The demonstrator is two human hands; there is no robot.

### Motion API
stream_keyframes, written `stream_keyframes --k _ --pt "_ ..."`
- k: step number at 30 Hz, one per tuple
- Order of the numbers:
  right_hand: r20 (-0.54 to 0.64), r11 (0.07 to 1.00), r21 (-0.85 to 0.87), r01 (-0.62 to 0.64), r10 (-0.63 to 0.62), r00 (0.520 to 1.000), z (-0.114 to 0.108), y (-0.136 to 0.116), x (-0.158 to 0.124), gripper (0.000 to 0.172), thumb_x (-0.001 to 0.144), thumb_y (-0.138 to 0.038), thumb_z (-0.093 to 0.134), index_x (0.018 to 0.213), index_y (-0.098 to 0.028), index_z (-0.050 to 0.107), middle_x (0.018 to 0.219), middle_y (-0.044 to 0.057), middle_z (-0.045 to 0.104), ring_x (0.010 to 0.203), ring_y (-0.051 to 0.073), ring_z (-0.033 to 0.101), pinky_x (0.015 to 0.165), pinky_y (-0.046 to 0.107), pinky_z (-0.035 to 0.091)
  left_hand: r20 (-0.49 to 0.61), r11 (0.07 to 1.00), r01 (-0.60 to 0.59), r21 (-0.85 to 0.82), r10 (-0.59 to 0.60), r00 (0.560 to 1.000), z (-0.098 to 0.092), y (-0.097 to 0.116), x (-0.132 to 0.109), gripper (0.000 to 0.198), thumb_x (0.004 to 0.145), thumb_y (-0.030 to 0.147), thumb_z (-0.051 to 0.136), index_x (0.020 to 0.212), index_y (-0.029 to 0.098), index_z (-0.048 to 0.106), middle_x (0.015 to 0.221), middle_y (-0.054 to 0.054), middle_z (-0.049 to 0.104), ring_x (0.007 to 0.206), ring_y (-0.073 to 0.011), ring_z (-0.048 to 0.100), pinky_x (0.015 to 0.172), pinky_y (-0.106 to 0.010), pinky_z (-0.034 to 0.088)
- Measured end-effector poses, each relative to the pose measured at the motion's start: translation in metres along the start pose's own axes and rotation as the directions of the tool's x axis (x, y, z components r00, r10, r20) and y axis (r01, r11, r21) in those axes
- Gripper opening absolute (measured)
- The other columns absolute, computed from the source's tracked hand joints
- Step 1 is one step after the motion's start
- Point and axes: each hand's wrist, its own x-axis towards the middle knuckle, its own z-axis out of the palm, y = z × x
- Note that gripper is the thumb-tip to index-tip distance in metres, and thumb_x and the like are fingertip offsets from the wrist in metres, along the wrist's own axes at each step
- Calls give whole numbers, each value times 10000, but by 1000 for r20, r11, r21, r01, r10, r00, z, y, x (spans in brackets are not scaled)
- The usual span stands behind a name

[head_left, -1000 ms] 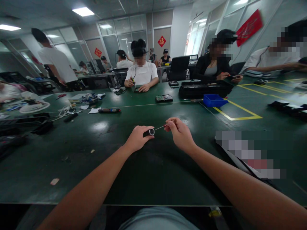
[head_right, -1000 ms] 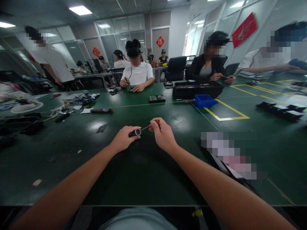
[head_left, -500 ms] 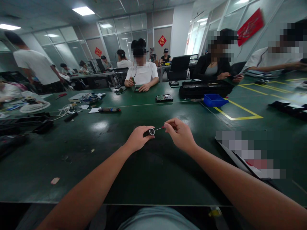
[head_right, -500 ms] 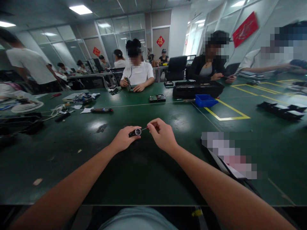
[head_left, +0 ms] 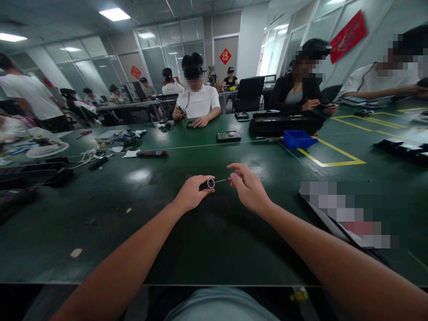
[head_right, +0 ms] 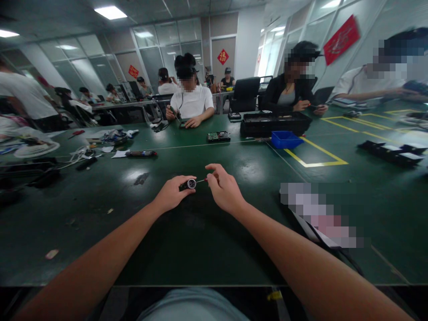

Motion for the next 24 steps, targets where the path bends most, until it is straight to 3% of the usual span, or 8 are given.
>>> stream_keyframes --k 5,9,14,17,20,22,24 --pt "-24 999 39 -36 37 999 2 1 0 227 967 -351 423 1055 -240 601 730 9 631 659 191 595 658 349 440 -12 1000 -6 -15 5 1000 0 -1 0 386 867 313 695 1244 250 639 1155 -43 685 1071 -233 611 972 -400 450" --pt "-71 954 292 -65 89 993 7 3 1 154 907 -359 547 986 -230 573 833 30 671 781 196 639 742 361 493 -30 1000 15 -16 -16 999 0 0 1 391 872 324 691 1252 251 636 1171 -43 683 1084 -233 611 973 -398 449" --pt "-67 845 513 -148 212 975 15 12 7 243 898 -445 576 888 -209 634 780 28 649 724 176 623 740 361 519 6 1000 5 6 -5 1000 -1 3 1 390 862 298 704 1242 239 640 1166 -51 688 1073 -237 614 970 -400 446" --pt "-20 689 674 -265 376 926 16 21 12 232 882 -436 611 838 -209 631 759 27 635 686 167 606 716 357 540 -12 1000 -22 -19 22 1000 -2 3 2 394 867 299 701 1252 250 633 1165 -42 684 1075 -227 606 962 -386 448" --pt "137 467 760 -452 564 814 16 28 16 242 911 -392 576 755 -209 595 626 6 560 554 147 532 631 346 545 -8 999 -38 -31 38 999 -3 2 3 383 872 292 696 1250 268 637 1159 -29 686 1063 -221 605 960 -385 445" --pt "140 418 776 -473 616 775 15 30 18 238 913 -366 576 737 -207 582 605 -5 541 527 136 512 601 325 539 13 999 -38 -21 39 999 -4 1 4 375 874 285 694 1244 262 641 1150 -31 692 1048 -221 608 962 -393 438" --pt "84 460 778 -429 599 796 14 31 18 214 896 -363 606 751 -206 587 625 -11 553 545 130 523 589 298 530 34 999 -39 -7 39 999 -4 1 5 375 873 276 695 1243 251 642 1146 -36 695 1040 -223 609 963 -399 433"
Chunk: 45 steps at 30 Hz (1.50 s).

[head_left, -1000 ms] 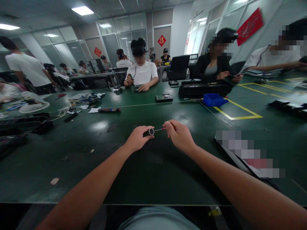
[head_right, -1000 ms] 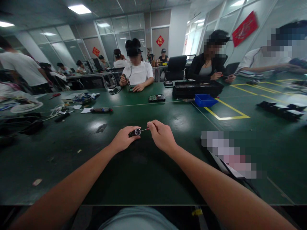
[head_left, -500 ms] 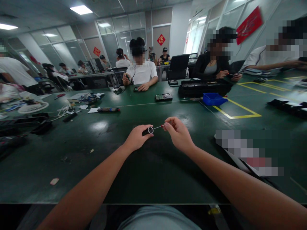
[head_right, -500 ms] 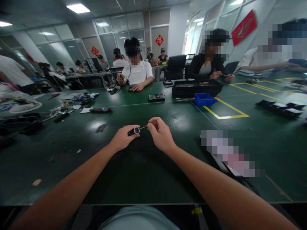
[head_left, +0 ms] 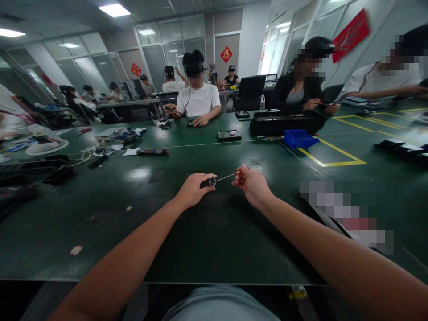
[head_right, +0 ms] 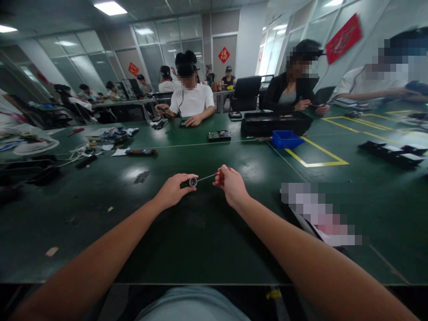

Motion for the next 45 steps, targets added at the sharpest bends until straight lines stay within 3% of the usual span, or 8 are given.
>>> stream_keyframes --k 9,17,23,27,38,45 --pt "136 903 -259 344 -318 938 0 4 -6 288 873 -493 597 868 -206 595 771 11 633 674 145 601 633 300 520 -9 999 46 15 -46 999 3 0 -2 411 863 327 705 1263 258 637 1177 -48 689 1068 -247 606 957 -409 435" --pt "248 776 -431 461 -389 887 3 0 -13 257 929 -448 520 909 -200 580 768 21 644 695 166 631 692 342 522 -2 1000 18 18 -18 1000 2 2 -2 387 873 319 694 1250 251 643 1150 -46 696 1042 -236 614 962 -406 435" --pt "350 626 -524 578 -460 816 5 -3 -25 194 963 -397 485 951 -222 569 808 27 674 764 188 673 739 361 518 -33 1000 5 18 -5 999 2 0 -2 387 862 292 707 1242 246 649 1149 -37 697 1049 -225 610 1000 -407 424" --pt "352 615 -540 575 -455 818 5 -4 -25 185 972 -387 469 955 -226 558 804 27 676 760 190 674 740 363 517 -42 1000 5 12 -5 999 3 -1 -2 381 862 294 705 1238 254 653 1163 -38 694 1066 -228 612 993 -402 431" --pt "313 693 -491 528 -425 849 5 2 -22 199 967 -398 472 953 -222 565 827 29 672 759 186 665 734 363 525 -59 1000 19 10 -18 998 3 -1 -2 397 850 291 716 1241 264 650 1175 -43 688 1078 -236 610 971 -410 447" --pt "267 638 -556 533 -470 841 3 -3 -24 215 973 -402 460 938 -221 571 785 27 666 727 182 639 706 347 495 -38 1000 26 -1 -26 999 2 -1 -2 380 841 293 723 1216 261 667 1157 -41 696 1059 -233 616 969 -409 447"
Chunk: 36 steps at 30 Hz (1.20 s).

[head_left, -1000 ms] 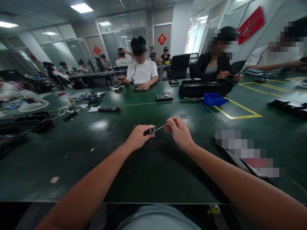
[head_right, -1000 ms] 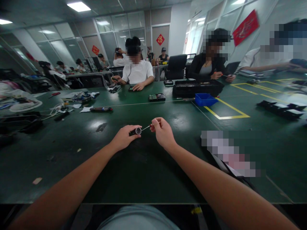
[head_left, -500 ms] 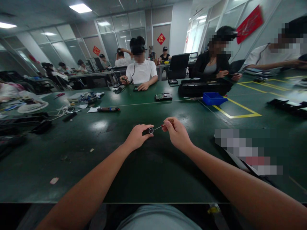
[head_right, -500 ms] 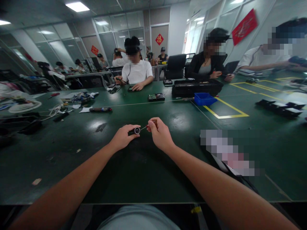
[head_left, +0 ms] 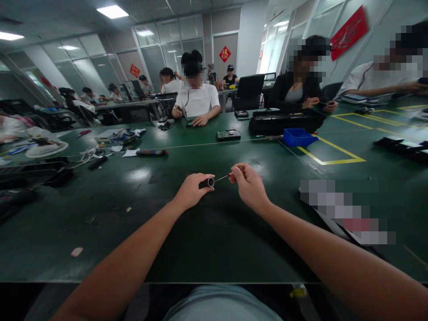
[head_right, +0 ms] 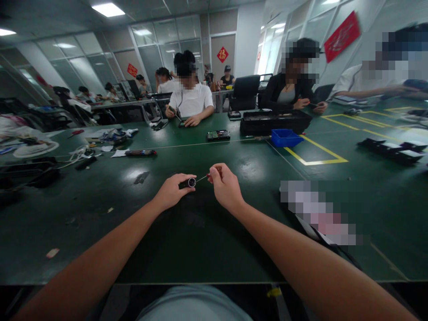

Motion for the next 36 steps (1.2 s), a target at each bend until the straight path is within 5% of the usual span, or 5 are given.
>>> stream_keyframes --k 5,12,21,29,36 --pt "-81 997 -53 64 -69 994 -8 -8 1 208 979 -397 437 931 -231 554 790 30 661 730 181 628 713 344 490 17 999 36 0 -36 999 0 0 0 381 839 310 726 1211 252 671 1111 -46 701 1027 -240 618 954 -415 446" --pt "39 991 -97 88 -84 996 -7 -9 0 211 984 -395 431 944 -230 557 807 35 676 770 200 656 726 348 473 46 1000 21 4 -21 999 0 0 1 396 830 296 738 1216 240 671 1124 -55 696 1039 -239 620 976 -410 436" --pt "38 963 -247 108 -101 994 -8 -7 3 200 974 -362 428 909 -226 559 743 32 657 721 213 645 676 341 435 76 998 64 -6 -63 995 0 -1 0 399 832 290 730 1223 246 666 1126 -52 689 1041 -239 620 970 -409 446" --pt "35 960 -264 89 -83 996 -9 -7 4 203 975 -366 429 898 -230 558 747 35 656 723 216 637 665 341 431 -15 918 171 -358 -189 982 1 1 2 408 836 268 696 1232 207 616 1161 -75 673 1052 -214 628 982 -386 472" --pt "31 962 -257 96 -91 995 -11 -7 5 230 978 -392 423 916 -228 571 754 41 662 718 218 629 654 340 432 13 683 226 -694 -302 953 -3 4 6 245 941 406 480 1055 198 539 913 -46 600 674 -117 541 574 -229 431"
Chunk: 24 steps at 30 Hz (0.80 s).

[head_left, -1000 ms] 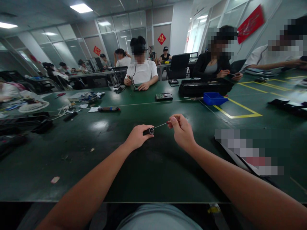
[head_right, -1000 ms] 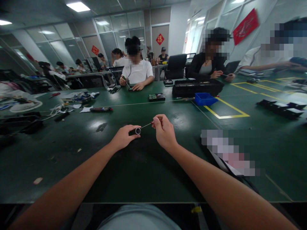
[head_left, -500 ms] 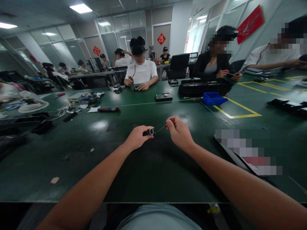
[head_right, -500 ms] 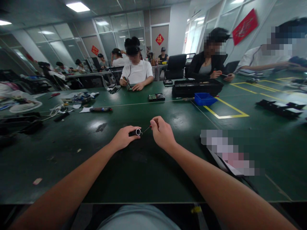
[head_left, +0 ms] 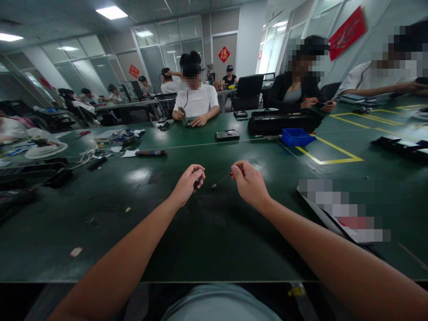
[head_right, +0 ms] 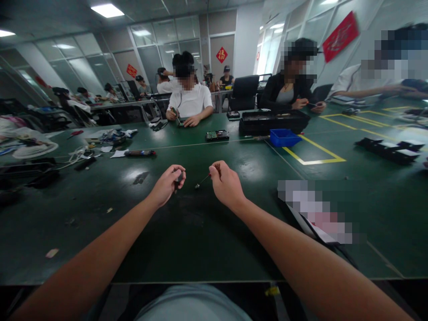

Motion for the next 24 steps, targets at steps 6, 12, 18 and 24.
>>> stream_keyframes --k 6,12,18,24 --pt "-5 1000 1 0 0 1000 0 -1 1 224 978 -385 429 906 -228 571 749 38 665 718 214 637 653 334 431 67 949 -54 311 35 997 -2 14 6 286 919 462 533 964 184 585 750 -13 583 637 -131 523 600 -252 419" --pt "-21 1000 0 12 -12 1000 0 -1 1 226 976 -396 428 917 -232 572 750 40 673 724 219 642 661 335 437 227 702 -226 675 93 969 3 14 18 262 916 301 468 990 201 698 1013 -72 683 942 -221 618 884 -374 468" --pt "-25 1000 -6 11 -12 1000 0 0 1 213 976 -384 435 898 -236 567 742 35 668 718 218 640 671 338 435 313 543 -241 805 -43 949 15 2 23 334 858 419 617 1126 250 723 1061 -89 711 932 -274 649 819 -374 495" --pt "-17 1000 -8 21 -22 1000 -1 -1 1 215 982 -382 423 904 -238 562 751 31 665 720 215 638 669 337 435 320 480 -251 841 -67 945 16 -1 26 232 873 376 601 1007 254 747 958 -73 722 862 -257 660 750 -342 480"
